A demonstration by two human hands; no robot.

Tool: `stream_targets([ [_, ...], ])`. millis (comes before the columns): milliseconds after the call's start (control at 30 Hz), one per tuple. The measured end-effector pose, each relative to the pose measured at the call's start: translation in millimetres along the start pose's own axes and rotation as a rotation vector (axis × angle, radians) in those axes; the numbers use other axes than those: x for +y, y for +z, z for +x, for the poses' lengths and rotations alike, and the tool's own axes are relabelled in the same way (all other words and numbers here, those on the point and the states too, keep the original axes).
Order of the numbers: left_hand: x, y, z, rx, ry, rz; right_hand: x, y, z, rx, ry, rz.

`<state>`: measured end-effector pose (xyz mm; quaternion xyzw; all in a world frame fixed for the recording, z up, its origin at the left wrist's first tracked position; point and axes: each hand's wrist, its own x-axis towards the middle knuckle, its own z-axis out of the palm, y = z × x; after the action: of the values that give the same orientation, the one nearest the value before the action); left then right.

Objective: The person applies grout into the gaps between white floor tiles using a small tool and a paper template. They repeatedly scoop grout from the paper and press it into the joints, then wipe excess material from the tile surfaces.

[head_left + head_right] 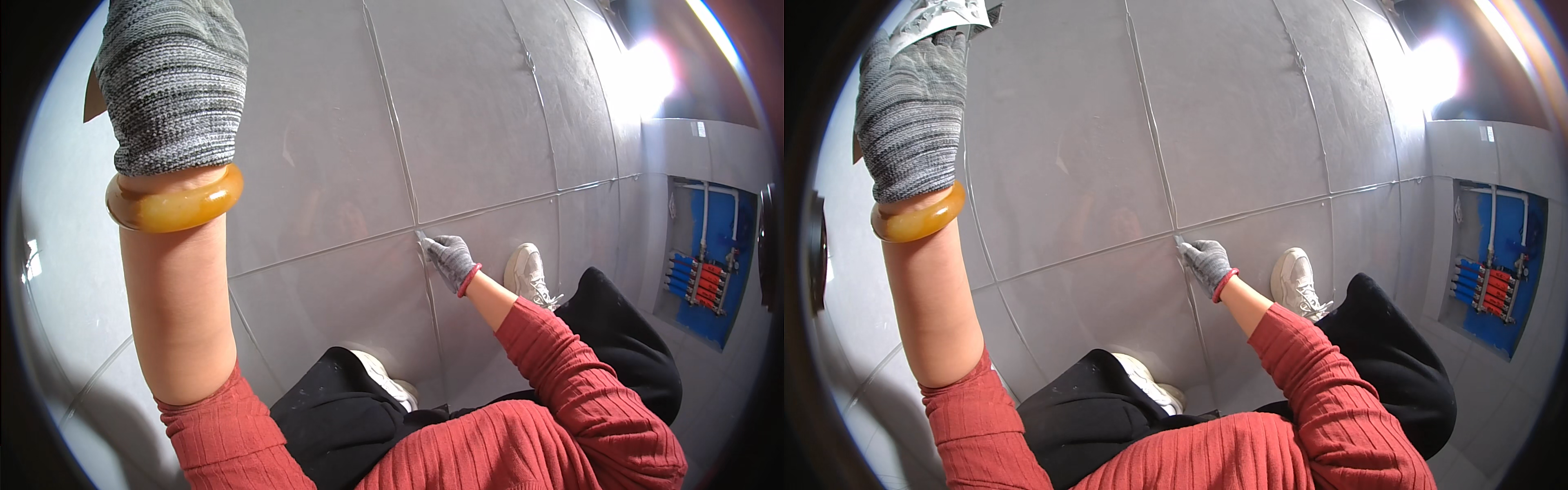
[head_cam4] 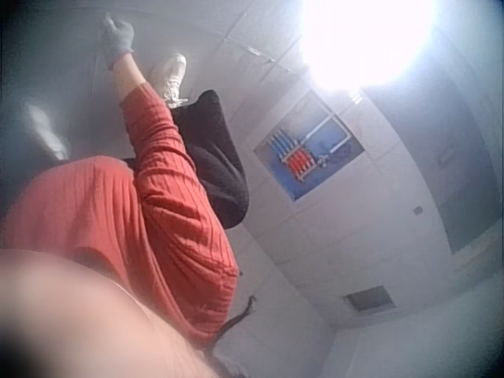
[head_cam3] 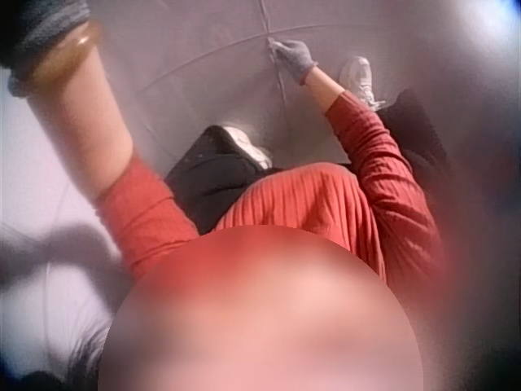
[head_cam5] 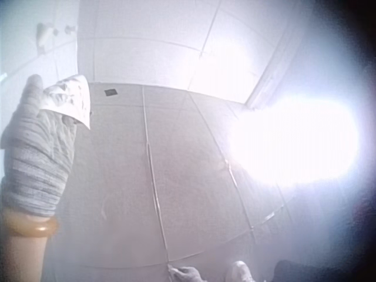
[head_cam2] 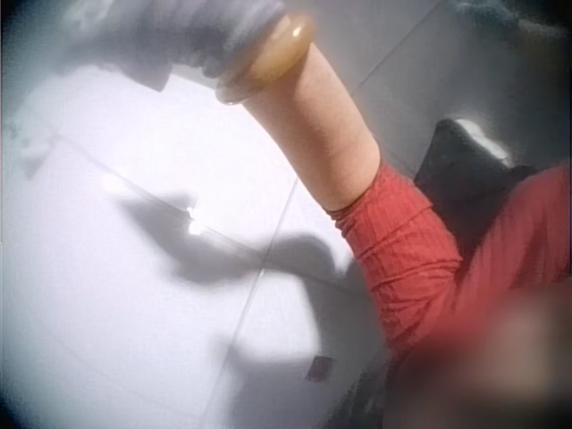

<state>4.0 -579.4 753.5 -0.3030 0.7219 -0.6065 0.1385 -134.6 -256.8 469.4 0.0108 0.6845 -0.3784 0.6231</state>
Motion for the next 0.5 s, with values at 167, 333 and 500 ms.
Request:
stream_targets([
  [167,-4.7,7.4,3.6,0.018,0.012,-0.073,-1.8,-0.4,1.0,0.002,0.001,-0.046],
  [333,-10.2,-11.1,12.7,-0.236,0.038,-0.169,3.9,-4.4,11.3,0.047,0.041,-0.164],
  [500,-6.8,-17.0,19.2,-0.553,-0.135,-0.377,19.9,-13.3,24.1,0.011,0.005,-0.214],
])
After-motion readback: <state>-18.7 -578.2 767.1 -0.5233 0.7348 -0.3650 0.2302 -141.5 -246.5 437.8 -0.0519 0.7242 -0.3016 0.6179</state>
